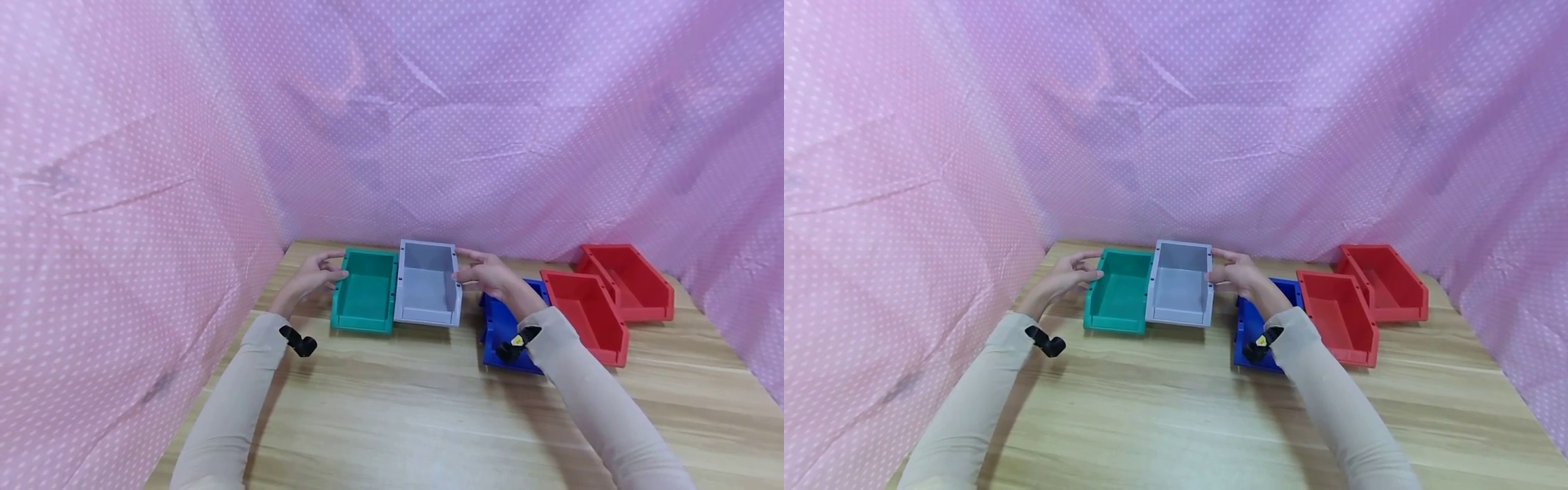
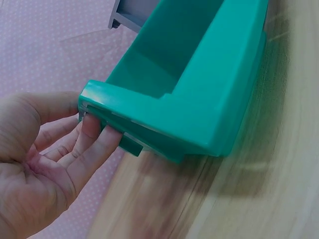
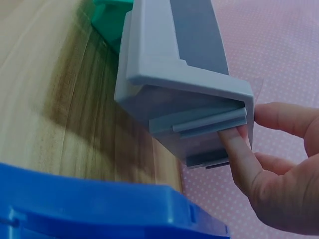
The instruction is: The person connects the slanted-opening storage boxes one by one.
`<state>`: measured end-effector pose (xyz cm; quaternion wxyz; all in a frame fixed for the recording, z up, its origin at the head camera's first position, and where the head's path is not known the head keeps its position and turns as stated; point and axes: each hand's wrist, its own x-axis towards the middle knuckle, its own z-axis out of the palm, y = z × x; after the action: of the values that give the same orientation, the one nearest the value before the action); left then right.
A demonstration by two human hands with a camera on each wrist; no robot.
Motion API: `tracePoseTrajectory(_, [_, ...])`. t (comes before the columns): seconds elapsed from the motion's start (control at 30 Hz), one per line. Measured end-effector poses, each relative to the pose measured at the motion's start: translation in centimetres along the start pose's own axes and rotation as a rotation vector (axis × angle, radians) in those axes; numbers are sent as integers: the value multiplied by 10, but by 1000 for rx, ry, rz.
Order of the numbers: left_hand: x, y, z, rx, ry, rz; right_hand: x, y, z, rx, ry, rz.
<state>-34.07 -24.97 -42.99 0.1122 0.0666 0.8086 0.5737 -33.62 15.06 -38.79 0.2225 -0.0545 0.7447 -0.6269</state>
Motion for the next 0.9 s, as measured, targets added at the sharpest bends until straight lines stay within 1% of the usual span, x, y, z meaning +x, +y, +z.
tracePoseTrajectory(0.1, [1,1,-1,4,4,2,-1,-4,0,-21,-6,-19])
tracePoseTrajectory(0.2, [1,-2,-2,31,7,12,-3,-10,1,-53,-19,-31])
tracePoseTrajectory(0.3, [-3,-7,-1,42,18,15,-7,-20,2,-134,-2,-47])
tracePoseTrajectory(0.37, [-6,-11,0,38,23,15,-11,-27,6,-217,32,-71])
tracePoseTrajectory(0.47, [-10,-16,2,10,29,2,-16,-38,13,-340,105,-149])
tracePoseTrajectory(0.57, [-14,-18,3,-10,28,-17,-19,-45,22,-433,140,-277])
tracePoseTrajectory(0.67, [-15,-17,4,-5,21,-26,-16,-49,31,-491,117,-407])
tracePoseTrajectory(0.73, [-15,-15,4,-1,21,-33,-14,-49,37,-520,84,-470])
tracePoseTrajectory(0.8, [-14,-12,4,6,14,-41,-12,-49,41,-543,58,-515])
tracePoseTrajectory(0.9, [-14,-6,5,24,1,-65,-11,-47,46,-581,32,-547])
